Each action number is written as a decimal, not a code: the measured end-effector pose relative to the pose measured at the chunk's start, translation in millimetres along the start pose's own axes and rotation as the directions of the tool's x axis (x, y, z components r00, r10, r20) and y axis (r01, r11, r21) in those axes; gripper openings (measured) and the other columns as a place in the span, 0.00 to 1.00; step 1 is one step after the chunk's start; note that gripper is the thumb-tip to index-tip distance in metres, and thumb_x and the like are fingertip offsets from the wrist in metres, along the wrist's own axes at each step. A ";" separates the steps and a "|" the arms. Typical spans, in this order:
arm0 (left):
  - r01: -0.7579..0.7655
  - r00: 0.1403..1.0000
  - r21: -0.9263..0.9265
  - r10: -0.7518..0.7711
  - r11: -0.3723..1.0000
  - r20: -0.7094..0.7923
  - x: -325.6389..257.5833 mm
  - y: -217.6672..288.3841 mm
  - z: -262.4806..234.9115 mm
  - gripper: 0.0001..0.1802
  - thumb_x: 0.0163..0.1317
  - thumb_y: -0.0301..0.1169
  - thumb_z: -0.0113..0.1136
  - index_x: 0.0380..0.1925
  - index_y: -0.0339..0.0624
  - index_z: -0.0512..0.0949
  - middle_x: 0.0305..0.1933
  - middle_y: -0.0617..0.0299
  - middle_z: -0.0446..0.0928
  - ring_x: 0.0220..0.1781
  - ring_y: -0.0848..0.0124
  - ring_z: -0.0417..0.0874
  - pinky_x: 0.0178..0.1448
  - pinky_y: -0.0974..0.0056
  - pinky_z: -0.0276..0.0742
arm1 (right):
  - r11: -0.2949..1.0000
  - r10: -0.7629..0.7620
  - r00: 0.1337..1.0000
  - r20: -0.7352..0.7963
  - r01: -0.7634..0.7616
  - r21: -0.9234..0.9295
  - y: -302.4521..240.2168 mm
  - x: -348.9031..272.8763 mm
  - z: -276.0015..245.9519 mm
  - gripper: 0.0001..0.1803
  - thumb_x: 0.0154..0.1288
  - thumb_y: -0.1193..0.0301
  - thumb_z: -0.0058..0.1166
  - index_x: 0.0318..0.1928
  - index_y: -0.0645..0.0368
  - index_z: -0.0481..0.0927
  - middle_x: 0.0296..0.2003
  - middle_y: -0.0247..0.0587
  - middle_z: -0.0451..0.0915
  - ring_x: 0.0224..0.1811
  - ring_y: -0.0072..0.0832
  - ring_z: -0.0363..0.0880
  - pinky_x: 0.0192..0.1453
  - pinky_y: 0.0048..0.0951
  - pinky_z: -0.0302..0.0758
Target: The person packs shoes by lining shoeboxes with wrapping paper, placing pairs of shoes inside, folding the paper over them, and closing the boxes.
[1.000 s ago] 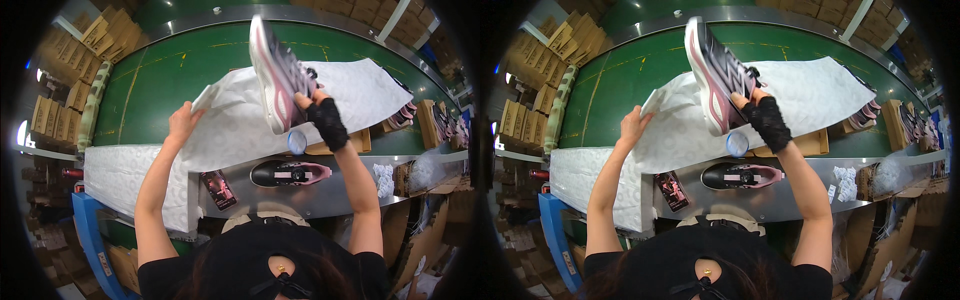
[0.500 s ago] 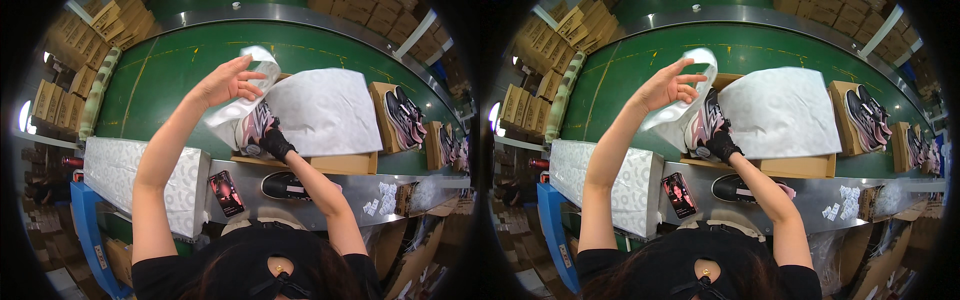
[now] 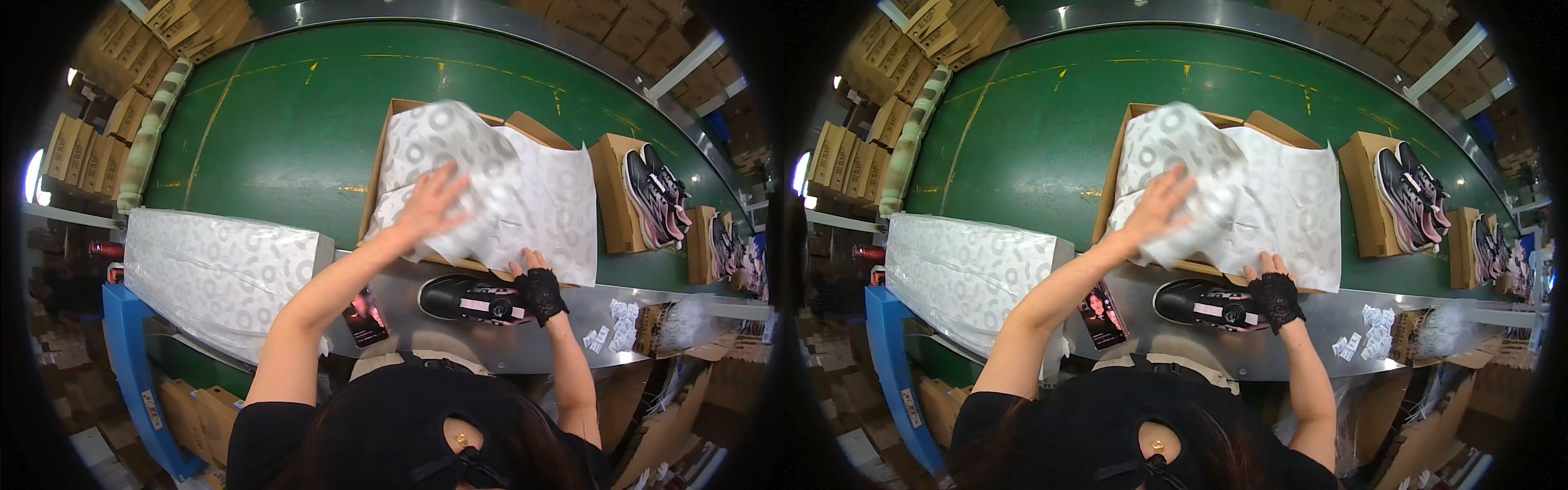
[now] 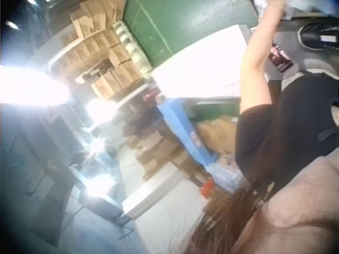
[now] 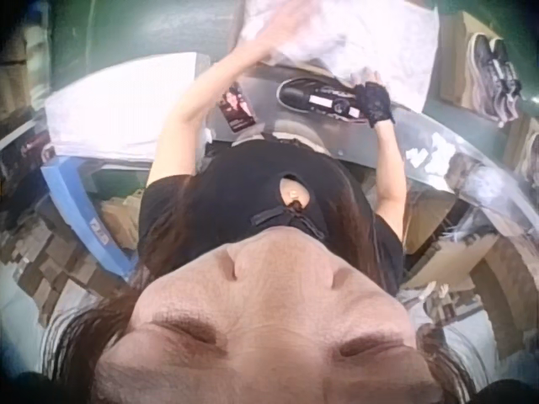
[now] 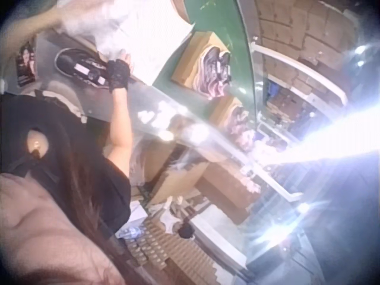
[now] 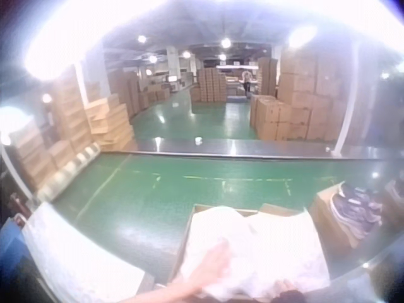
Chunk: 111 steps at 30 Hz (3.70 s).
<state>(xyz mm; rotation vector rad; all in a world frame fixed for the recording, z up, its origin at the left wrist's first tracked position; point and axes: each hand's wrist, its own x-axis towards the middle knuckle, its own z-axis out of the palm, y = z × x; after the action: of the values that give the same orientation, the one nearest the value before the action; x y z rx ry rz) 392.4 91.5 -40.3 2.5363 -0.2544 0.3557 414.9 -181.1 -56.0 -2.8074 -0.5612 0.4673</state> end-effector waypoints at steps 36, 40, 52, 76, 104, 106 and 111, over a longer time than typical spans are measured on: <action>0.353 0.837 -0.856 -0.537 0.377 0.109 -77.6 48.4 -71.2 0.33 0.33 0.28 0.73 0.44 0.35 0.70 0.42 0.61 0.74 0.43 0.74 0.73 0.51 0.69 0.68 | 0.541 -0.712 0.284 -0.642 0.805 -0.243 -143.7 -89.8 -127.3 0.06 0.43 0.75 0.54 0.27 0.57 0.77 0.36 0.37 0.77 0.43 0.34 0.73 0.56 0.53 0.49; 0.238 0.823 -0.915 -0.568 0.325 0.012 -55.0 18.1 -66.0 0.30 0.37 0.29 0.70 0.43 0.33 0.70 0.41 0.60 0.75 0.42 0.74 0.75 0.50 0.69 0.69 | 0.617 -0.647 0.486 -0.588 0.786 -0.028 -100.0 -66.1 -77.6 0.11 0.42 0.77 0.58 0.31 0.60 0.75 0.40 0.43 0.74 0.41 0.36 0.73 0.45 0.44 0.64; 0.672 0.519 -0.725 -0.601 -0.154 0.608 20.1 -24.5 75.0 0.31 0.55 0.49 0.54 0.46 0.31 0.66 0.44 0.54 0.72 0.43 0.63 0.74 0.44 0.52 0.70 | -0.070 0.068 0.931 0.360 -0.355 0.932 -15.7 -27.4 31.2 0.21 0.53 0.65 0.56 0.47 0.59 0.70 0.45 0.38 0.72 0.45 0.30 0.71 0.45 0.30 0.69; 0.645 0.699 -0.567 -0.695 0.513 0.166 -40.0 -46.9 -4.9 0.35 0.61 0.51 0.33 0.38 0.23 0.72 0.41 0.37 0.73 0.47 0.47 0.73 0.51 0.58 0.66 | 0.947 -0.320 0.893 -0.315 0.294 -0.127 -49.4 1.8 -16.4 0.40 0.40 0.87 0.42 0.57 0.41 0.64 0.59 0.48 0.56 0.56 0.54 0.57 0.56 0.44 0.63; 0.547 0.782 -0.547 -0.621 0.634 0.062 -83.5 88.3 34.7 0.24 0.63 0.39 0.34 0.51 0.29 0.59 0.44 0.33 0.69 0.48 0.41 0.69 0.50 0.53 0.66 | 0.818 -0.564 0.669 -0.484 0.533 -0.216 -73.1 -78.0 34.3 0.31 0.38 0.66 0.58 0.47 0.63 0.70 0.53 0.54 0.67 0.57 0.41 0.65 0.49 0.41 0.60; 0.529 0.782 -0.547 -0.623 0.649 0.017 -100.0 98.2 45.4 0.24 0.63 0.39 0.34 0.52 0.29 0.59 0.45 0.33 0.69 0.49 0.42 0.69 0.50 0.53 0.66 | 0.779 -0.624 0.597 -0.503 0.521 -0.348 -59.8 -80.3 55.6 0.31 0.38 0.66 0.58 0.47 0.64 0.71 0.52 0.53 0.68 0.56 0.39 0.66 0.49 0.39 0.60; 0.718 0.662 -0.490 -0.702 0.495 0.261 -102.0 86.4 37.0 0.27 0.61 0.42 0.42 0.53 0.32 0.59 0.46 0.37 0.69 0.49 0.45 0.71 0.49 0.54 0.68 | 0.778 -0.621 0.685 -0.382 0.599 -0.192 -63.5 -77.1 33.1 0.28 0.40 0.66 0.60 0.47 0.58 0.71 0.53 0.49 0.67 0.57 0.35 0.64 0.48 0.38 0.63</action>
<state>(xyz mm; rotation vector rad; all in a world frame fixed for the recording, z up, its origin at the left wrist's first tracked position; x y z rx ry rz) 281.2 10.4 -57.6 1.8251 0.6206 -0.0953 314.8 -150.0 -47.8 -2.4171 -1.3378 -0.3023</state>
